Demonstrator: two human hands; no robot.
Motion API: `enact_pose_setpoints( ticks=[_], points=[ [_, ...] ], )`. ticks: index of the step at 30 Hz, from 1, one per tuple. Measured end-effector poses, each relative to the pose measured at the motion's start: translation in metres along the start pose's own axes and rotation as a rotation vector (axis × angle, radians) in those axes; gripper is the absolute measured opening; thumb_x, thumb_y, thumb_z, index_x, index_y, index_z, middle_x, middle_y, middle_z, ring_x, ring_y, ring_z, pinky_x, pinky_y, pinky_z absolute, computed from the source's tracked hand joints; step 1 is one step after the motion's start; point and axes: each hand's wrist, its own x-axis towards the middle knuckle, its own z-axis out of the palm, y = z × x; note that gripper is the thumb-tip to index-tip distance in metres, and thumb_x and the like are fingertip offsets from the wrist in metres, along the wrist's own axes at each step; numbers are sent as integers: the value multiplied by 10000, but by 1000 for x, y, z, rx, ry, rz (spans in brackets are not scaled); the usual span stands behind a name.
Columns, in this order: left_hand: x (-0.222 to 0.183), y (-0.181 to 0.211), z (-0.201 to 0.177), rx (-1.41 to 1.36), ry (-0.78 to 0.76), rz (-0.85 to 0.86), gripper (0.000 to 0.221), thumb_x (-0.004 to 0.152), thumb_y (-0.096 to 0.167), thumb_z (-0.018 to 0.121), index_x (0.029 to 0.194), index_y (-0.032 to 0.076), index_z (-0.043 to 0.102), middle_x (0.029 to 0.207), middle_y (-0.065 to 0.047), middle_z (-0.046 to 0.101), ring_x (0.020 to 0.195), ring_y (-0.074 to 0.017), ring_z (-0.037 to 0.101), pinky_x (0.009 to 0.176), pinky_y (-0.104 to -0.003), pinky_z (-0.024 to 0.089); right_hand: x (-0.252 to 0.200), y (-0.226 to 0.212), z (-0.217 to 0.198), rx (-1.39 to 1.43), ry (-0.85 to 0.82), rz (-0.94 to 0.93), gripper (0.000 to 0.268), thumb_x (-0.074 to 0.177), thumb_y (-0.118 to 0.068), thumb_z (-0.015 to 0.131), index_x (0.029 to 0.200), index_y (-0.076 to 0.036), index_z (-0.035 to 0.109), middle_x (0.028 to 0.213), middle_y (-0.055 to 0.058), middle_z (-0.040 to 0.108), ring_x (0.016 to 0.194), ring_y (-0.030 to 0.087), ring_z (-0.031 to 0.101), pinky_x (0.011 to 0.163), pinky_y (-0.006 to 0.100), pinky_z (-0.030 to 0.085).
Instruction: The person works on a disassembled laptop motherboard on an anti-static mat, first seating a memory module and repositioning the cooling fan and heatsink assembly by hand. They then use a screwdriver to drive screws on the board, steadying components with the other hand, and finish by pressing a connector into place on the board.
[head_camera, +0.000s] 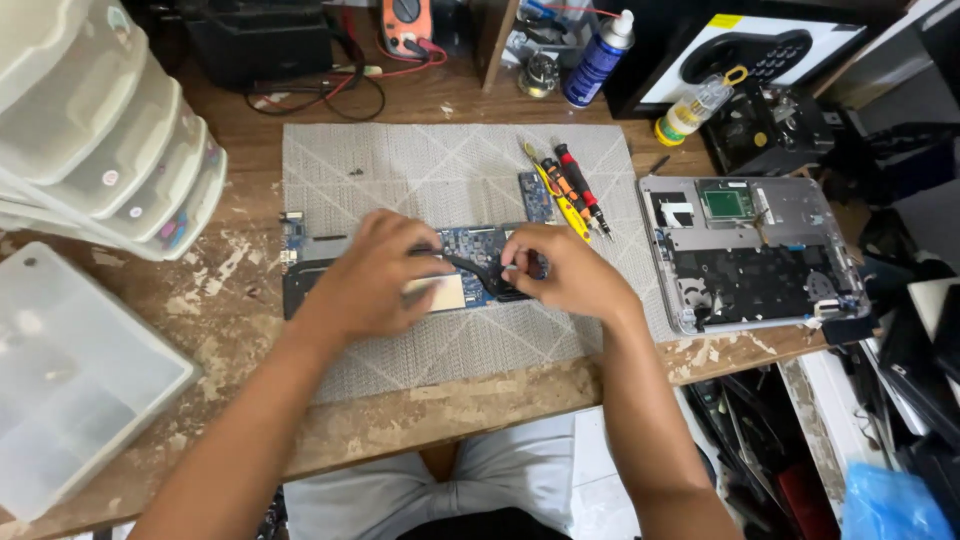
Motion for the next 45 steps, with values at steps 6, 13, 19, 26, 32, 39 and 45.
enact_pose_setpoints(
  ticks=[6, 13, 19, 26, 32, 39, 45],
  points=[
    [6, 20, 38, -34, -95, 94, 170, 897, 290, 655, 944, 169, 765, 949, -45, 595, 953, -257, 588, 1004, -511, 421, -41, 29, 29, -70, 265, -19, 211, 807, -29, 779, 1011, -53, 733, 986, 157, 642, 829, 321, 648, 767, 436, 544],
    [5, 27, 42, -8, -79, 106, 211, 951, 275, 606, 976, 141, 767, 925, -56, 593, 915, -243, 596, 910, -441, 436, -44, 23, 37, -102, 280, -54, 184, 825, -52, 771, 1007, -74, 784, 1045, 162, 658, 964, 343, 634, 906, 459, 497],
    [8, 32, 34, -16, -100, 83, 215, 944, 259, 625, 991, 118, 781, 895, -64, 627, 862, -229, 600, 883, -421, 438, -46, 24, 39, -131, 266, -75, 267, 760, -131, 820, 1025, -115, 791, 1078, 137, 676, 961, 300, 592, 900, 423, 438],
    [8, 34, 33, 15, -154, 59, 238, 965, 264, 600, 1009, 111, 777, 902, -58, 642, 855, -214, 603, 869, -400, 432, -47, 30, 43, -114, 250, -69, 264, 768, -130, 803, 1032, -136, 800, 1049, 116, 665, 962, 280, 561, 889, 405, 417],
    [8, 32, 33, -3, -126, 88, 222, 951, 230, 623, 984, 91, 793, 855, -66, 645, 810, -225, 614, 871, -413, 439, -47, 35, 46, -112, 236, -59, 265, 767, -131, 793, 1032, -133, 797, 1040, 114, 656, 969, 273, 551, 892, 400, 411],
    [8, 32, 24, -33, -110, 75, 227, 943, 243, 641, 1000, 88, 796, 843, -69, 643, 814, -229, 613, 882, -424, 442, -47, 40, 48, -138, 263, -89, 292, 754, -160, 818, 1043, -137, 786, 1062, 102, 648, 978, 286, 567, 881, 400, 419],
    [11, 35, 18, -35, -159, 46, 256, 962, 259, 623, 1056, 94, 793, 819, -76, 655, 805, -231, 624, 904, -429, 436, -33, 34, 48, -191, 175, -33, 300, 829, -146, 744, 1116, -60, 769, 981, 110, 631, 941, 254, 555, 877, 388, 414]
  ],
)
